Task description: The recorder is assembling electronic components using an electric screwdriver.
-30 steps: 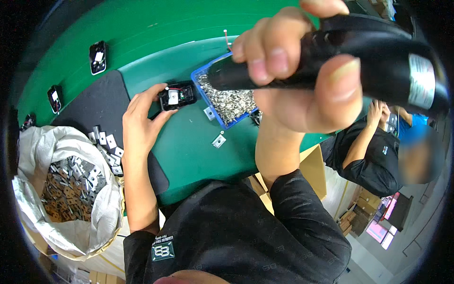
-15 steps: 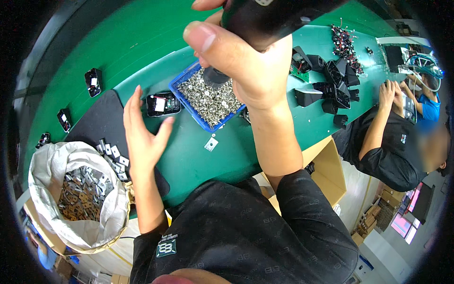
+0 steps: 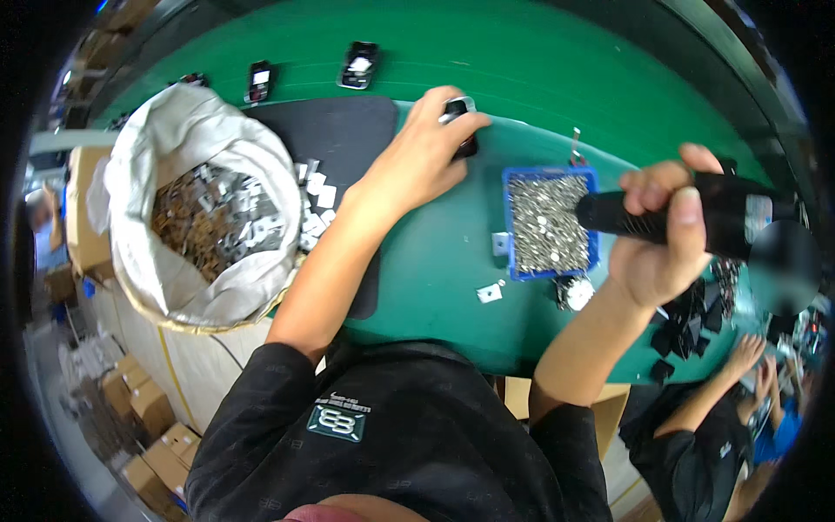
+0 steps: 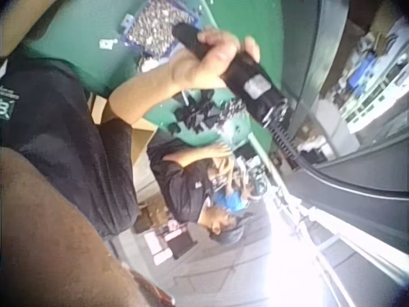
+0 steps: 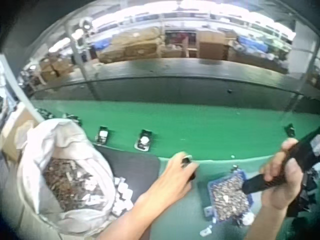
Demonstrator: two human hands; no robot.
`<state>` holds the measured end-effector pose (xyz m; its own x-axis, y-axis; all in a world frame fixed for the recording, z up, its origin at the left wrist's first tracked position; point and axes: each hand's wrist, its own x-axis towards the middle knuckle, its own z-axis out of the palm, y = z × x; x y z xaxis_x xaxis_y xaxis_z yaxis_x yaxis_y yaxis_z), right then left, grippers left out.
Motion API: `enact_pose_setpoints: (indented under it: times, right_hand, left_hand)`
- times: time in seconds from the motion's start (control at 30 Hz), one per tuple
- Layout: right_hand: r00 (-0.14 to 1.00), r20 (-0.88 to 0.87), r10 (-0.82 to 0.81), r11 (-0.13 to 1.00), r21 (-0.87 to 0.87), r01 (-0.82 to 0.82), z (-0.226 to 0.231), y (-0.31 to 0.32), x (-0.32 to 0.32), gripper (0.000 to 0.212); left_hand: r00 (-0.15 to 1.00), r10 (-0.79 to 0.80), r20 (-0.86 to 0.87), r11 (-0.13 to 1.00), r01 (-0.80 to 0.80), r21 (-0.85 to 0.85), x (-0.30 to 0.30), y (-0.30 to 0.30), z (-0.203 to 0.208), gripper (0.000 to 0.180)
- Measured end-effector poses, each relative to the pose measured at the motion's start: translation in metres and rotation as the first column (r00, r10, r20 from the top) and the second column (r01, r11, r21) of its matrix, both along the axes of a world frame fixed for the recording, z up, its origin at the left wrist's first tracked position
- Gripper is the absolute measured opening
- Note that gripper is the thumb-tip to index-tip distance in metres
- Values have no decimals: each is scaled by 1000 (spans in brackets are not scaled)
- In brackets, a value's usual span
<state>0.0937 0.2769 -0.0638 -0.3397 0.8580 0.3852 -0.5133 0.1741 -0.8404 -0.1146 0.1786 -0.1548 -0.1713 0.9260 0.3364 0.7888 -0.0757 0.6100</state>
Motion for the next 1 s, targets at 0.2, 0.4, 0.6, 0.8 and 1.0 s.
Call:
enact_pose_setpoints:
  times: [0.2,0.4,0.6,0.8,1.0]
  right_hand:
    - [997,47,67,996,47,-70,2,-5,4,42]
    - [999,45,-11,993,118,5,7,-7,7,40]
    - [998,-31,-59,994,86,61,16,5,36,42]
    - [993,-114,14,999,47,-9,16,1,28,43]
    - [997,-31,69,989,134,-65,15,-5,25,44]
  left_hand:
    - [985,-97,-143,995,98,4,-38,65,13,51]
    - [861,150,-486,986,-165,10,-28,43,27,53]
    - [877,467,-114,884,-466,39,-38,-95,68,18]
    - [574,735,-362,586,-806,-88,-82,-208,58,40]
    - [588,697,-410,463,-806,-370,-99,-199,42,95]
